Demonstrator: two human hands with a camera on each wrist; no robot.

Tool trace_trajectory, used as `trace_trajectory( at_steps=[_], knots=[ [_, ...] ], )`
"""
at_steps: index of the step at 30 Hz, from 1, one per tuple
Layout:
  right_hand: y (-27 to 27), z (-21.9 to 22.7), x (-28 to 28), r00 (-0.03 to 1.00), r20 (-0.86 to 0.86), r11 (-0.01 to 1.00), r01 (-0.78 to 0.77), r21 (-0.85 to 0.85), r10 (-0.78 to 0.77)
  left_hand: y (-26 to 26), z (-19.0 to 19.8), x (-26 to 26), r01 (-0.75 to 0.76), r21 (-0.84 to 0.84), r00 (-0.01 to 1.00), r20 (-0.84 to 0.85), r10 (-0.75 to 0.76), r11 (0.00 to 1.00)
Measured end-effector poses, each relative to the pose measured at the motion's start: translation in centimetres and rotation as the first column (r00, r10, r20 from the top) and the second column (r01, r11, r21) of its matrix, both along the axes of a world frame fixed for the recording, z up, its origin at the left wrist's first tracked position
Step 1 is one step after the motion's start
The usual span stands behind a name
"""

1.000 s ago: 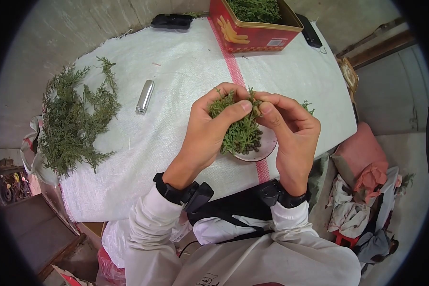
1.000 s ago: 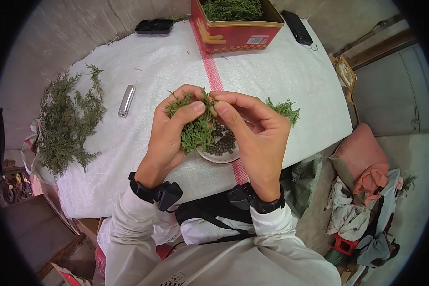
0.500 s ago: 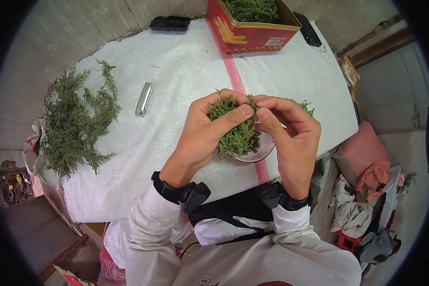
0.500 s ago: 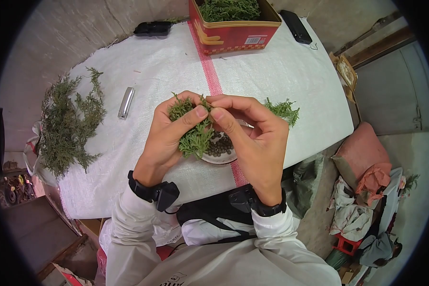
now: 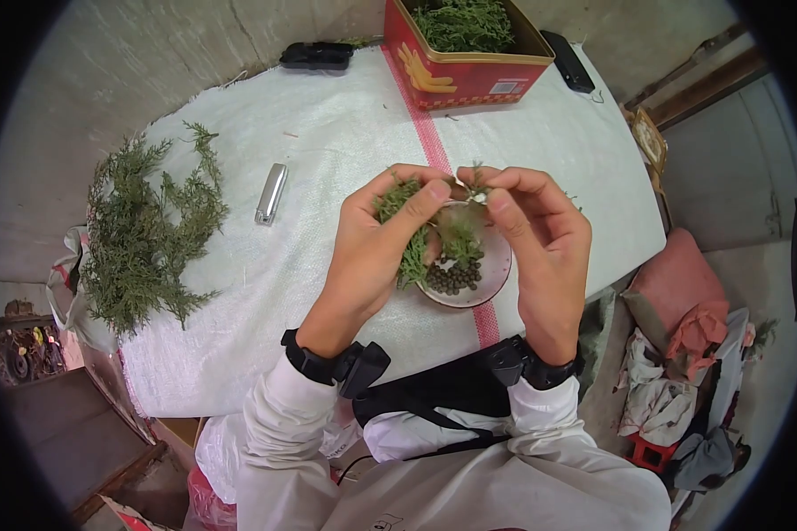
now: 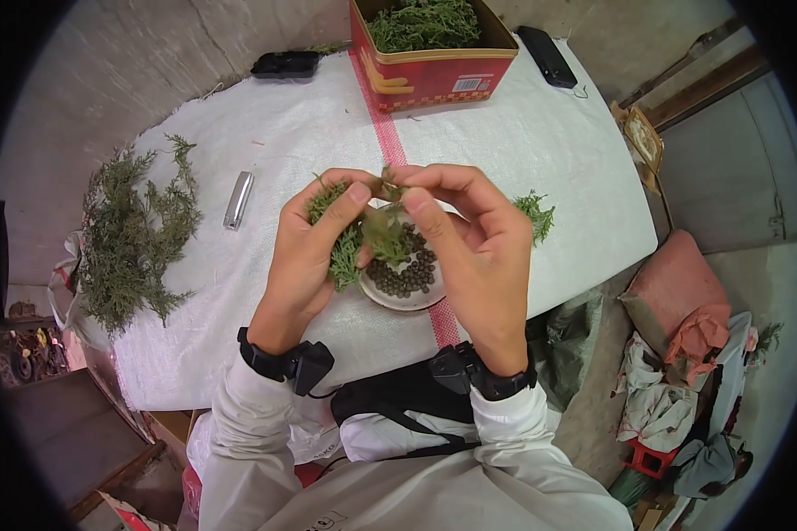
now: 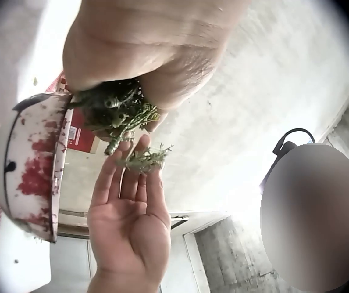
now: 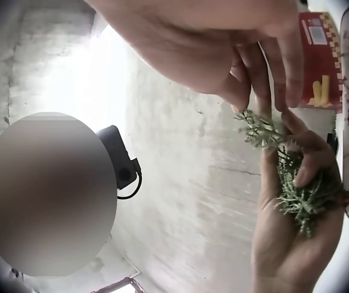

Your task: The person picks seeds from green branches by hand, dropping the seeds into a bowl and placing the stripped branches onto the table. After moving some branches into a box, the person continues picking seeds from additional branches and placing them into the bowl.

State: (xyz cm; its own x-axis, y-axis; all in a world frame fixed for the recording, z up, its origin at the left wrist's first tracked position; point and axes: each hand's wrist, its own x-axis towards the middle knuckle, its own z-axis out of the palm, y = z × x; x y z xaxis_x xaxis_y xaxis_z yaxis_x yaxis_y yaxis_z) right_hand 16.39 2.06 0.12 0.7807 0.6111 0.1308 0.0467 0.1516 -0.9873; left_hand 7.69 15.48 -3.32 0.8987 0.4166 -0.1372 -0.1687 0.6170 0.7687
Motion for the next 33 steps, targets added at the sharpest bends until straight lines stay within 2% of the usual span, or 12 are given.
trace_trajectory(
  at_steps=[5, 9, 12, 13, 17, 18, 19, 20, 25, 29, 32, 33],
  knots=[
    [-0.6, 0.6, 0.5, 0.993, -0.117, 0.999, 0.009, 0.051, -0.003, -0.1, 0.1, 0.2, -0.005, 0.01, 1.0, -0.022, 0.006, 1.0],
    [-1.0, 1.1, 0.8, 0.918, -0.397, 0.989, 0.061, 0.134, -0.003, 0.3, -0.2, 0.0, -0.03, -0.127, 0.993, 0.106, 0.044, 0.991],
    [-2.3, 1.2, 1.5, 0.804, -0.518, 0.941, -0.143, 0.307, 0.291, -0.3, -0.2, 0.6, -0.059, -0.123, 0.993, 0.094, 0.071, 0.991],
    [-2.5, 1.1, 1.6, 0.801, -0.521, 0.94, -0.149, 0.306, 0.296, -0.4, -0.1, 0.7, -0.067, -0.124, 0.993, 0.092, 0.078, 0.99],
    [-2.7, 0.7, 0.7, 0.824, -0.383, 0.899, -0.315, 0.304, 0.418, -0.6, 0.3, 0.6, -0.135, -0.103, 0.986, 0.087, 0.144, 0.985],
    [-2.0, 1.0, -0.4, 0.942, -0.14, 0.952, -0.3, 0.061, 0.305, -0.5, 0.1, 0.4, -0.139, -0.098, 0.984, 0.098, 0.149, 0.985],
    [-1.2, 1.3, -1.5, 0.964, 0.142, 0.965, -0.202, -0.168, 0.226, -0.4, -0.2, 0.3, -0.144, -0.093, 0.982, 0.109, 0.154, 0.985],
    [-0.7, 1.5, -2.2, 0.884, 0.427, 0.938, -0.033, -0.346, 0.188, -0.3, -0.3, 0.3, -0.147, -0.087, 0.98, 0.124, 0.157, 0.985],
    [0.3, -0.5, -2.9, 0.741, 0.657, 0.963, 0.054, -0.265, 0.139, -0.2, -1.4, 0.6, -0.212, -0.07, 0.958, 0.182, 0.221, 0.975],
    [0.1, 0.5, -3.0, 0.888, 0.446, 0.966, 0.005, -0.258, 0.115, -0.2, -0.9, 0.4, -0.182, -0.065, 0.952, 0.239, 0.192, 0.981],
    [-0.6, 1.1, -2.3, 0.996, 0.037, 0.977, -0.071, -0.201, 0.08, 0.1, 0.2, -0.7, -0.009, 0.021, 0.992, 0.124, 0.006, 1.0],
    [-0.9, 1.2, -2.0, 0.996, 0.04, 0.978, -0.067, -0.2, 0.077, 0.3, 0.1, -0.8, -0.005, 0.023, 0.992, 0.127, 0.002, 1.0]
  ],
)
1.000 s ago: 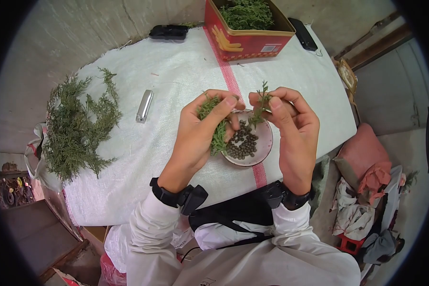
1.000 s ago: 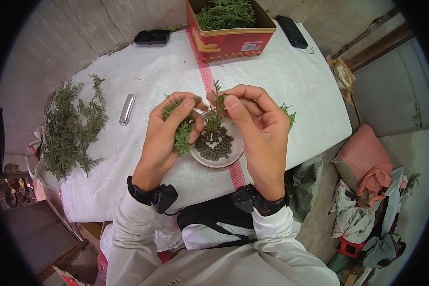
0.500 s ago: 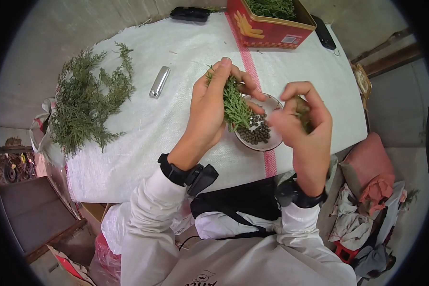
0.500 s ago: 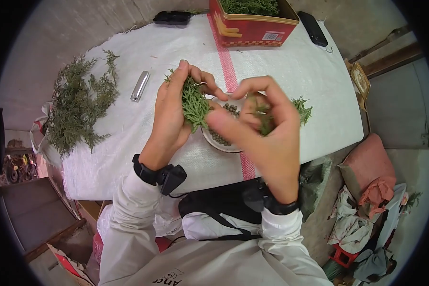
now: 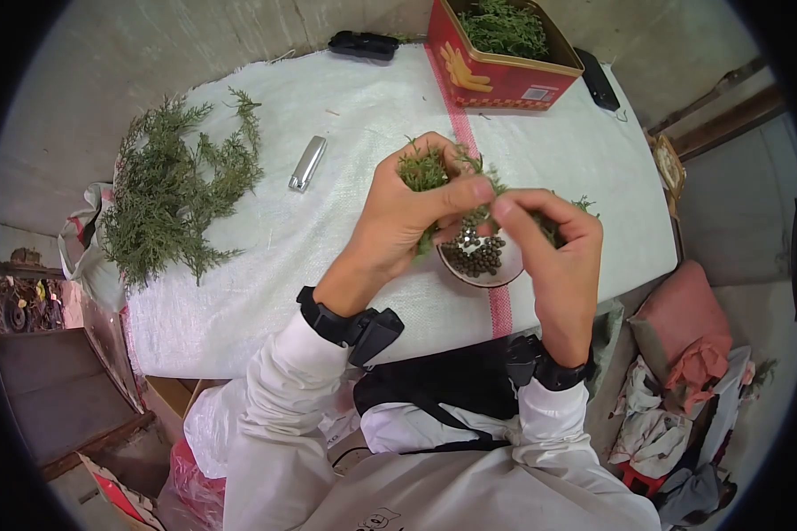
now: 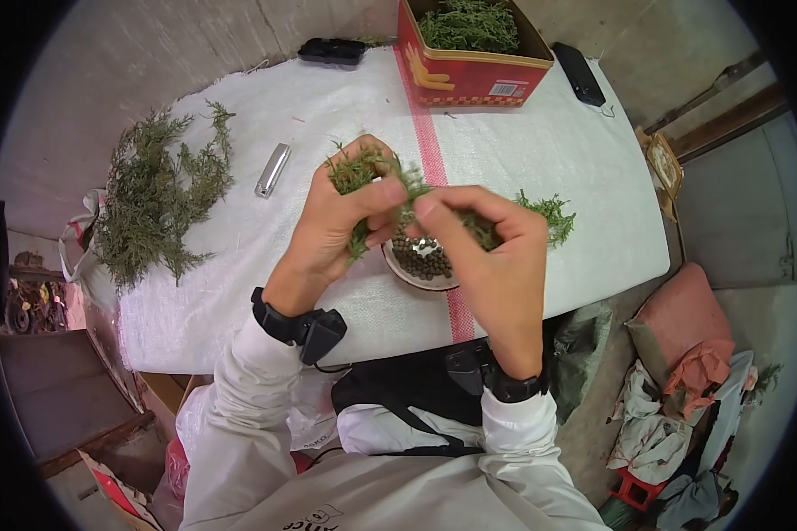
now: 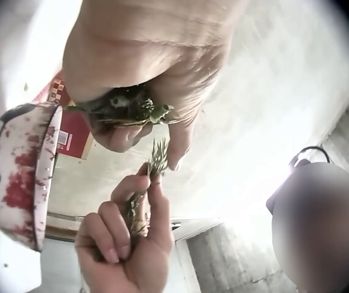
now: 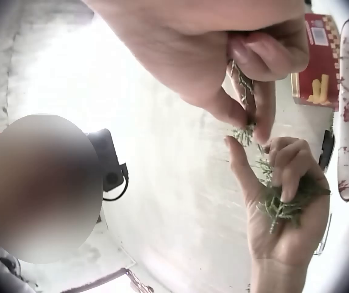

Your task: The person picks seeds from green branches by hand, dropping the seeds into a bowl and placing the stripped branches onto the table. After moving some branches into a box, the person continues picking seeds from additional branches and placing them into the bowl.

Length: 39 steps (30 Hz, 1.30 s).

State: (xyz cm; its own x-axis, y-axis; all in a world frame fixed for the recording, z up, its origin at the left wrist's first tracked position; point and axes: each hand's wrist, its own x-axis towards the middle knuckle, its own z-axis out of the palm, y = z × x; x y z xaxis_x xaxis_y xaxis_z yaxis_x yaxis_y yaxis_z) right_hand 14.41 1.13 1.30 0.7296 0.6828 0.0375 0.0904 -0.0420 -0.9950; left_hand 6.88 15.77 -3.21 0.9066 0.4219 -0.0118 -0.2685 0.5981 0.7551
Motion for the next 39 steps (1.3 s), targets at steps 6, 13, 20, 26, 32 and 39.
trace_trajectory(
  at_steps=[6, 13, 20, 26, 32, 39],
  knots=[
    [-0.5, 0.3, 0.5, 0.973, -0.193, 0.989, 0.138, 0.055, -0.125, -0.6, 0.5, 0.3, 0.075, -0.014, 0.997, 0.02, -0.075, 0.997],
    [-0.5, -0.6, 0.6, 0.956, -0.292, 0.999, 0.009, 0.049, 0.006, -0.5, 0.7, 0.1, 0.08, -0.046, 0.996, -0.039, -0.081, 0.996],
    [-0.6, -0.8, 0.9, 0.901, -0.426, 0.996, -0.057, 0.075, 0.083, -0.2, 0.4, 0.1, 0.067, 0.003, 0.998, 0.009, -0.067, 0.998],
    [-0.1, -0.6, 0.2, 0.919, -0.39, 0.999, -0.048, 0.022, 0.053, -0.2, 0.3, 0.1, -0.008, 0.094, 1.0, -0.021, 0.01, 0.995],
    [-0.4, -0.8, 0.7, 0.885, -0.462, 0.998, -0.029, 0.056, 0.052, 0.0, 0.8, 0.1, 0.048, 0.192, 0.999, -0.026, -0.043, 0.98],
    [-0.8, -1.3, 1.3, 0.859, -0.507, 0.985, 0.022, 0.171, 0.069, -0.4, 1.2, 0.1, -0.005, 0.142, 0.999, 0.042, -0.001, 0.99]
  ],
)
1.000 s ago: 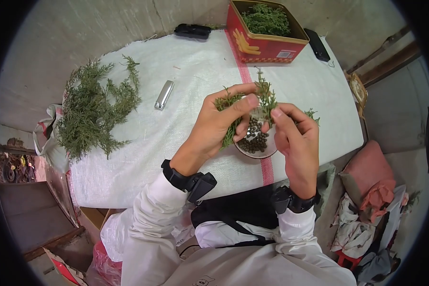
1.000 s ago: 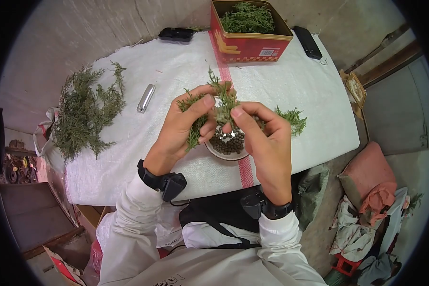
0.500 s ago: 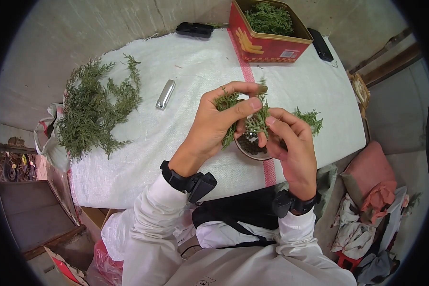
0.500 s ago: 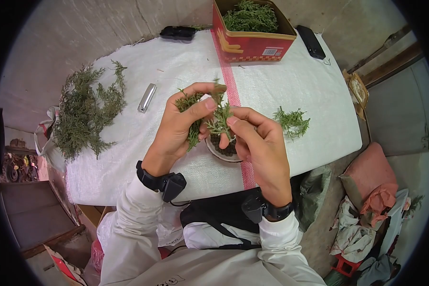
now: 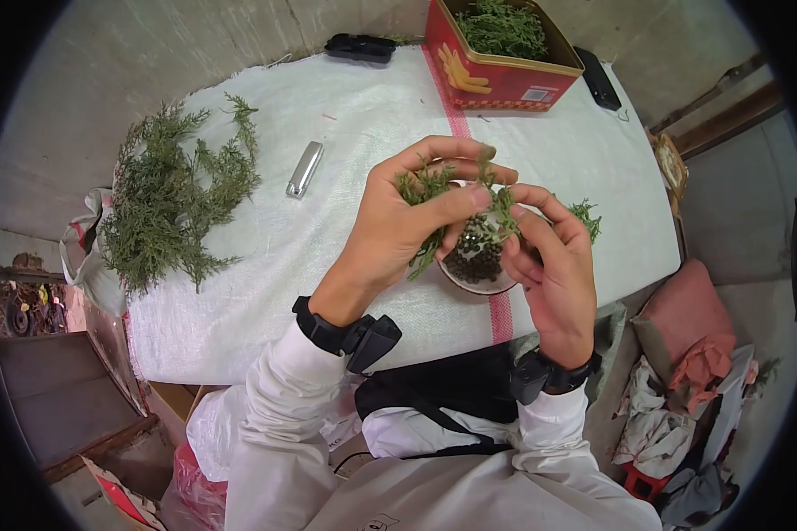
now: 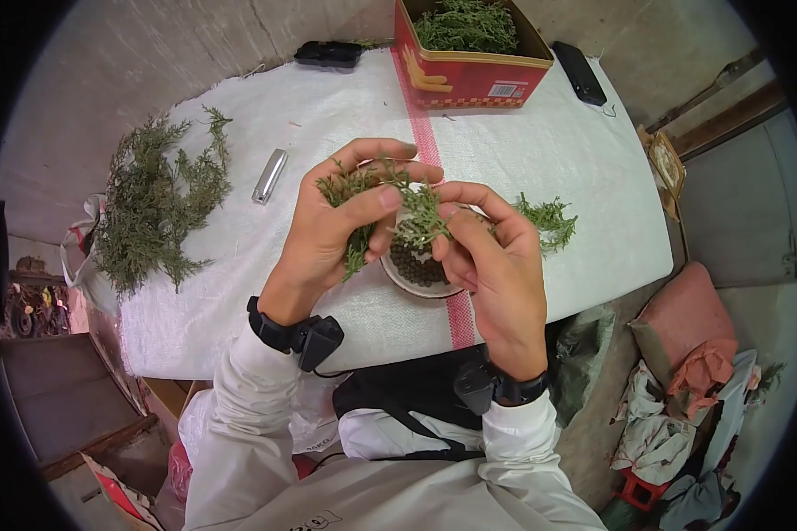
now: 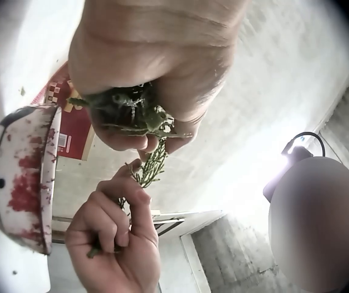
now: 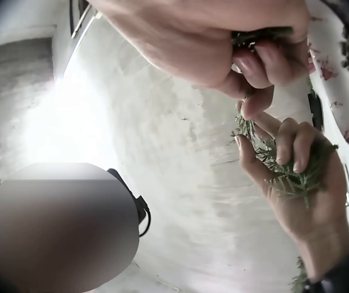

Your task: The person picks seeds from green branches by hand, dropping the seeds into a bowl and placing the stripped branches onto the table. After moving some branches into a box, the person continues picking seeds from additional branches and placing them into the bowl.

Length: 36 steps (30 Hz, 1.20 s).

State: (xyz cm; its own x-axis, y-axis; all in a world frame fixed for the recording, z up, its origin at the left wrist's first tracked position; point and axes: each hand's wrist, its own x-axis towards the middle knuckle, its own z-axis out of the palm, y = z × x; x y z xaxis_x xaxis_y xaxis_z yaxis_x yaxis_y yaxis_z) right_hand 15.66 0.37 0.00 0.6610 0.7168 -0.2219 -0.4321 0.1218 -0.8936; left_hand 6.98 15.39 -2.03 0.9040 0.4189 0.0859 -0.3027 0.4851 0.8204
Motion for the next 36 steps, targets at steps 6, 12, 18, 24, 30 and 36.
trace_trajectory(
  at_steps=[6, 12, 18, 24, 30, 36],
  knots=[
    [0.3, 0.1, -0.3, 0.998, 0.018, 0.998, 0.065, -0.011, -0.064, 0.4, -0.3, -0.2, -0.028, -0.026, 0.998, -0.051, 0.026, 0.999],
    [0.3, 0.2, -0.3, 0.997, 0.055, 0.995, 0.056, -0.077, -0.052, 0.4, -0.4, -0.1, -0.054, 0.084, 0.996, -0.071, 0.06, 0.995],
    [0.0, 0.7, 0.2, 0.976, 0.216, 0.98, 0.068, -0.188, -0.026, 0.6, -0.6, -0.1, -0.105, -0.047, 0.991, -0.085, 0.101, 0.993],
    [-0.4, -0.3, 2.4, 0.564, 0.778, 0.874, 0.187, -0.448, 0.278, 1.4, -1.7, -0.1, -0.229, -0.117, 0.973, -0.057, 0.224, 0.966],
    [0.2, -1.6, 2.5, 0.002, 0.808, 0.802, 0.127, -0.584, 0.589, 1.3, -1.7, 0.2, -0.186, -0.071, 0.982, -0.05, 0.182, 0.98],
    [0.9, -1.5, 1.3, -0.044, 0.728, 0.723, 0.175, -0.669, 0.684, 1.1, -1.5, 0.3, -0.188, -0.125, 0.98, -0.081, 0.179, 0.974]
  ],
)
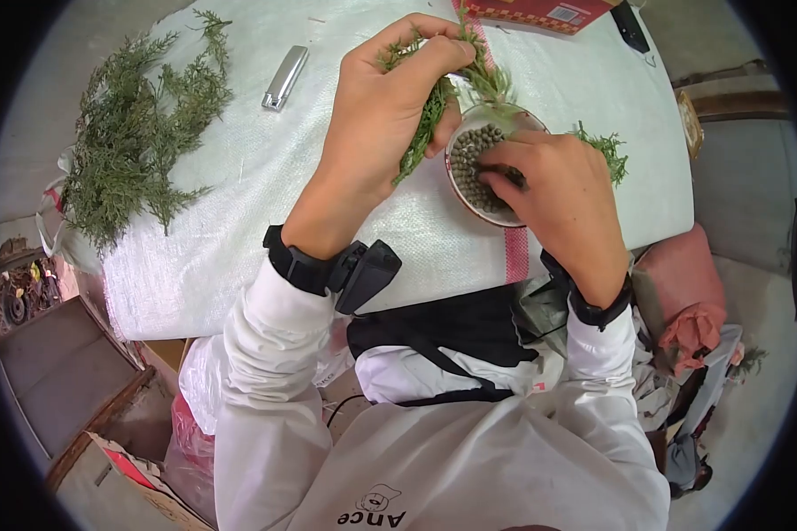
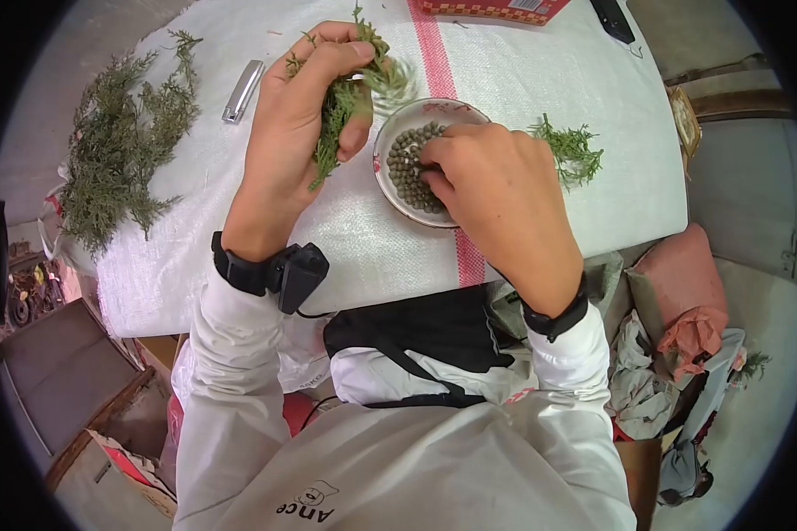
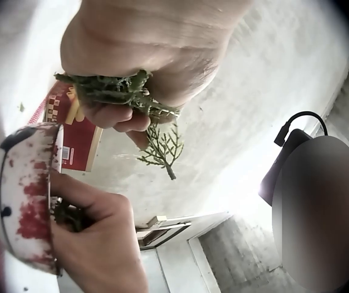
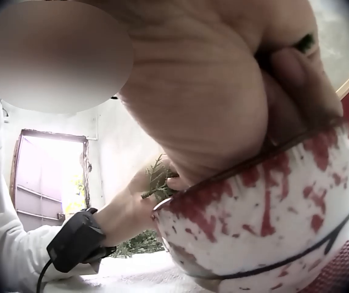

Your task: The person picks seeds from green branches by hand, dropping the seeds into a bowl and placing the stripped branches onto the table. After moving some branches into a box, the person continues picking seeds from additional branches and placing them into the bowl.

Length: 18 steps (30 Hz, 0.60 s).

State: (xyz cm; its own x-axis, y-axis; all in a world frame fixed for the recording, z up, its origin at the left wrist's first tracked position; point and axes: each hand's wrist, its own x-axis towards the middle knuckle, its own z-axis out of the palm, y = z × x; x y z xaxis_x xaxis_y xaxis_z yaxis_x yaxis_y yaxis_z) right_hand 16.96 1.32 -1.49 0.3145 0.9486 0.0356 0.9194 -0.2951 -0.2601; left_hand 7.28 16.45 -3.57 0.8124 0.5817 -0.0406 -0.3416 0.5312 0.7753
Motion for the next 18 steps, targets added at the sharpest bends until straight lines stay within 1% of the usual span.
trace_trajectory(
  at_steps=[3, 8, 12, 13, 15, 16, 18],
  knots=[
    [0.2, -0.2, -0.1, 0.997, 0.08, 1.0, -0.016, -0.01, 0.017, 0.0, 0.0, 0.0, -0.029, 0.152, 0.998, -0.048, 0.037, 0.988],
    [0.0, -0.3, 0.4, 0.999, 0.044, 0.999, -0.024, -0.029, 0.026, 0.2, -0.1, -0.3, 0.013, 0.211, 0.997, -0.073, 0.003, 0.977],
    [-0.3, -0.2, 0.8, 0.997, 0.062, 0.998, -0.049, 0.041, 0.047, 0.0, 0.2, 0.0, 0.023, 0.188, 0.996, -0.083, -0.007, 0.982],
    [-0.7, 0.5, 0.7, 0.998, -0.053, 0.992, 0.03, 0.123, -0.024, -0.1, 0.1, 0.0, 0.017, 0.207, 0.997, -0.081, 0.0, 0.978],
    [-1.2, 1.6, 0.4, 0.95, -0.289, 0.945, 0.2, 0.258, -0.122, -0.2, 0.1, 0.1, -0.005, 0.245, 0.997, -0.072, 0.023, 0.97],
    [-1.5, 1.6, 0.2, 0.948, -0.294, 0.944, 0.204, 0.26, -0.124, -0.4, 0.0, 0.1, -0.001, 0.247, 0.997, -0.076, 0.02, 0.969],
    [-2.2, 1.7, -0.2, 0.83, -0.541, 0.864, 0.365, 0.347, -0.134, -0.7, 0.1, 0.1, 0.035, 0.239, 0.998, -0.058, -0.022, 0.97]
  ],
)
